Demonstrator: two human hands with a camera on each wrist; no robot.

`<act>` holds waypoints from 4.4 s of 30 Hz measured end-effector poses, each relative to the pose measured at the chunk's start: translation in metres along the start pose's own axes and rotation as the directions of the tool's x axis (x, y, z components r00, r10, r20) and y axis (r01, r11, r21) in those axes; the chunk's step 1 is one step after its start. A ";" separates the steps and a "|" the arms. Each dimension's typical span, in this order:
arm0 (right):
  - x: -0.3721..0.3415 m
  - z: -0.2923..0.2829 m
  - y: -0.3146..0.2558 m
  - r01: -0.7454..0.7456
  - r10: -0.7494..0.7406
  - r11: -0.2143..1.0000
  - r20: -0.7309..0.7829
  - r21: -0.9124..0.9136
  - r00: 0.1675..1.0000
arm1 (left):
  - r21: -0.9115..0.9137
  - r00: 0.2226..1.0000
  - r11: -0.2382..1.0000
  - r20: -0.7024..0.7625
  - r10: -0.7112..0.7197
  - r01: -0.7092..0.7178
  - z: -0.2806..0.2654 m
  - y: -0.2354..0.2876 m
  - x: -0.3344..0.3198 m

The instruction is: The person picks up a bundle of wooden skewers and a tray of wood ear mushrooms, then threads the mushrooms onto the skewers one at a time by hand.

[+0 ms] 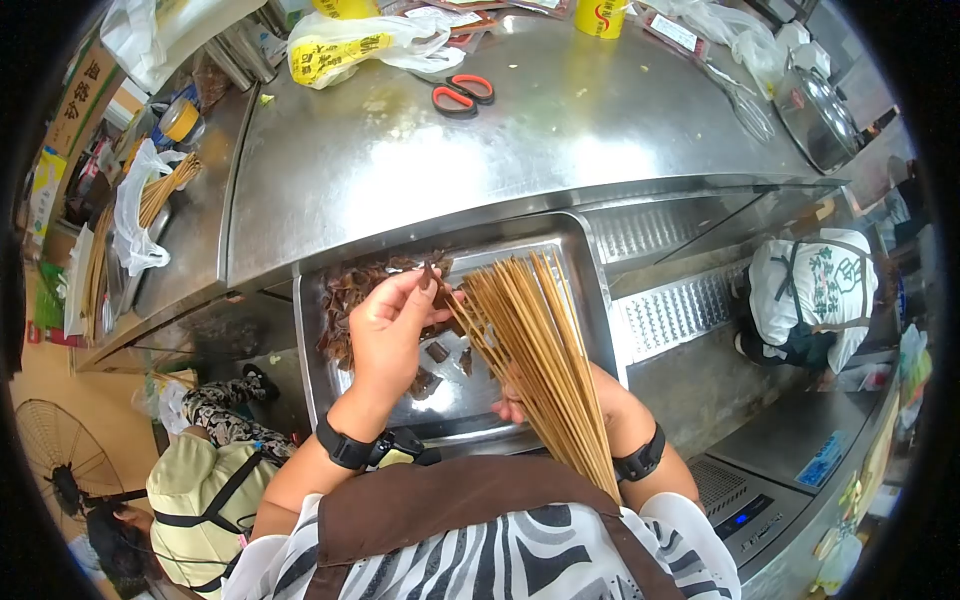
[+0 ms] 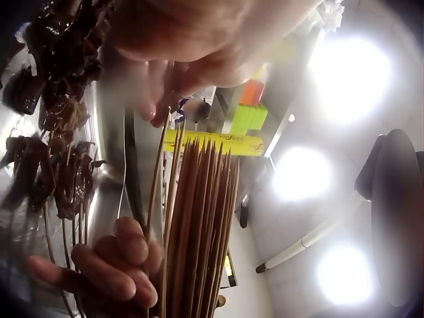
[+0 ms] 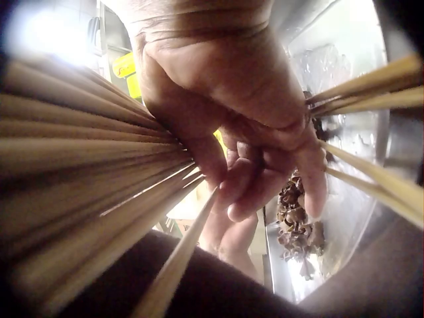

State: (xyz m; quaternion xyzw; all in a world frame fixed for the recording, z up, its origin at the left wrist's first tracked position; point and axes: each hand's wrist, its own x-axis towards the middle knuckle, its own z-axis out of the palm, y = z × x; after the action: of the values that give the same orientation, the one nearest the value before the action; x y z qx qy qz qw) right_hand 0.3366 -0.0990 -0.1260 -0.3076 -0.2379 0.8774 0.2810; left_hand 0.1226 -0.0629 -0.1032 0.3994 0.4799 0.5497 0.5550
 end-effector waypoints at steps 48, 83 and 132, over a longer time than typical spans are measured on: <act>0.003 0.001 0.001 0.037 -0.037 0.999 0.015 -0.028 0.999 | -0.178 0.925 0.908 0.045 -0.377 0.379 -0.006 -0.004 -0.001; 0.004 -0.005 0.000 0.053 -0.051 0.996 0.028 -0.065 0.998 | -0.145 0.994 0.984 0.049 -0.097 0.103 0.003 -0.024 -0.014; -0.008 -0.002 -0.006 0.088 -0.087 0.996 0.126 -0.004 0.988 | 0.525 0.938 0.850 0.318 -0.138 -0.053 -0.040 0.051 -0.017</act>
State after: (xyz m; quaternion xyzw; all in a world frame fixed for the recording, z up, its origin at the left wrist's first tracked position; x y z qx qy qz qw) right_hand 0.3454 -0.0987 -0.1209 -0.2423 -0.2728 0.8806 0.3023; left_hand 0.0730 -0.0788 -0.0611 0.6144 0.5162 0.3065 0.5120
